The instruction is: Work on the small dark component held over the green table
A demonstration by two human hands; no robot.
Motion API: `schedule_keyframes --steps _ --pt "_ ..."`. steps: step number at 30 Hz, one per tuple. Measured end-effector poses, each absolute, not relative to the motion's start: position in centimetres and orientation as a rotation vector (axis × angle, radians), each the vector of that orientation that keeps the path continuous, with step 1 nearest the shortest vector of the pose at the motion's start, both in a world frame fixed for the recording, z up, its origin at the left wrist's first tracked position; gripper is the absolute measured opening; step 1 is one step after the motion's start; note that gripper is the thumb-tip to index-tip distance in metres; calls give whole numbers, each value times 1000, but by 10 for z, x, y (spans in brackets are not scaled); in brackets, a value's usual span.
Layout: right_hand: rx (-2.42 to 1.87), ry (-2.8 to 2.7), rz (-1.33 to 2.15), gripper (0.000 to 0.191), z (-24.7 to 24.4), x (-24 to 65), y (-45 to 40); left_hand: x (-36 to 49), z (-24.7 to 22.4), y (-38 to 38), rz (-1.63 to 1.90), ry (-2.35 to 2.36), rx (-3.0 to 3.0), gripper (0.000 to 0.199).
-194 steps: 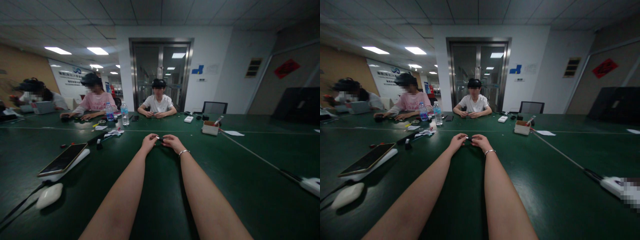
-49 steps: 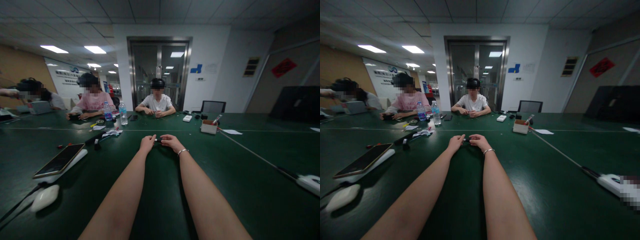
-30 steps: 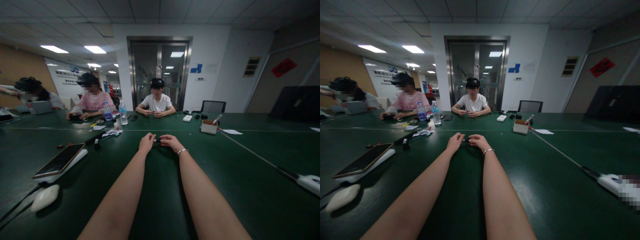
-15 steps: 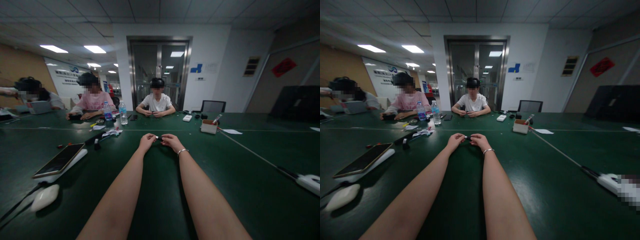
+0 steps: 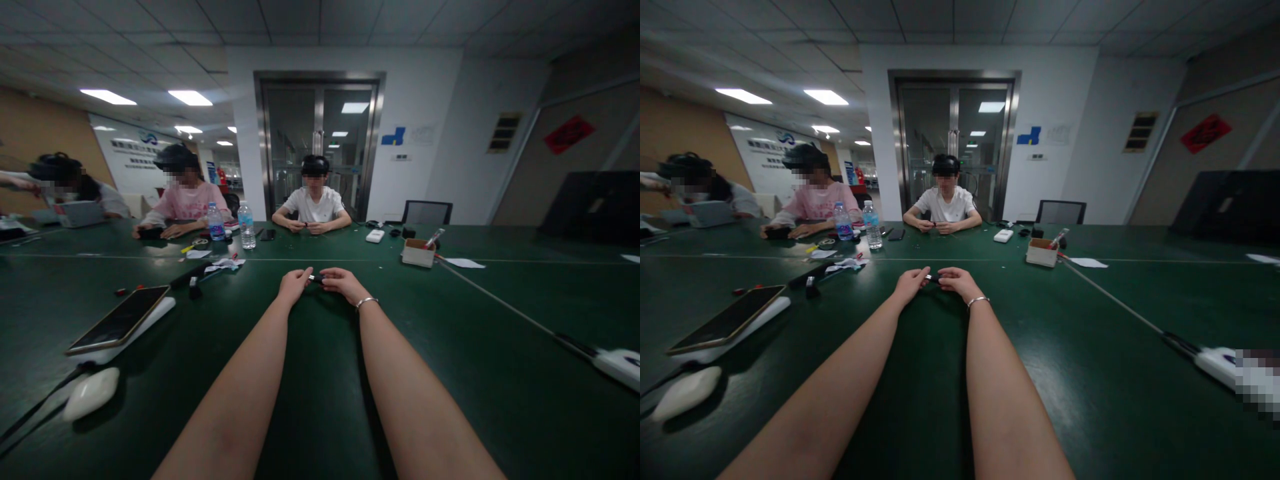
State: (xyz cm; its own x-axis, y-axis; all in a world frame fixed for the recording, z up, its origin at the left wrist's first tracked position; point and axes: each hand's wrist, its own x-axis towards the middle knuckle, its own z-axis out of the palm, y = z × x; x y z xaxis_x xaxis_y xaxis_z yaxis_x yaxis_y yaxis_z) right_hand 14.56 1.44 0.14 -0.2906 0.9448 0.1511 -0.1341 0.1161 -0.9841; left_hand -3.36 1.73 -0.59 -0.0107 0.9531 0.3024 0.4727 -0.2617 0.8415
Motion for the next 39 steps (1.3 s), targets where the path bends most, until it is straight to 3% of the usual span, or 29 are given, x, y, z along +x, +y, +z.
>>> schedule_keyframes --steps 12,39 --pt "-860 -1409 1371 28 0 145 15 -33 4 6 1110 1721 1883 60" --pt "-843 -1400 1371 31 2 145 14 -32 3 12 1108 1710 1722 55"
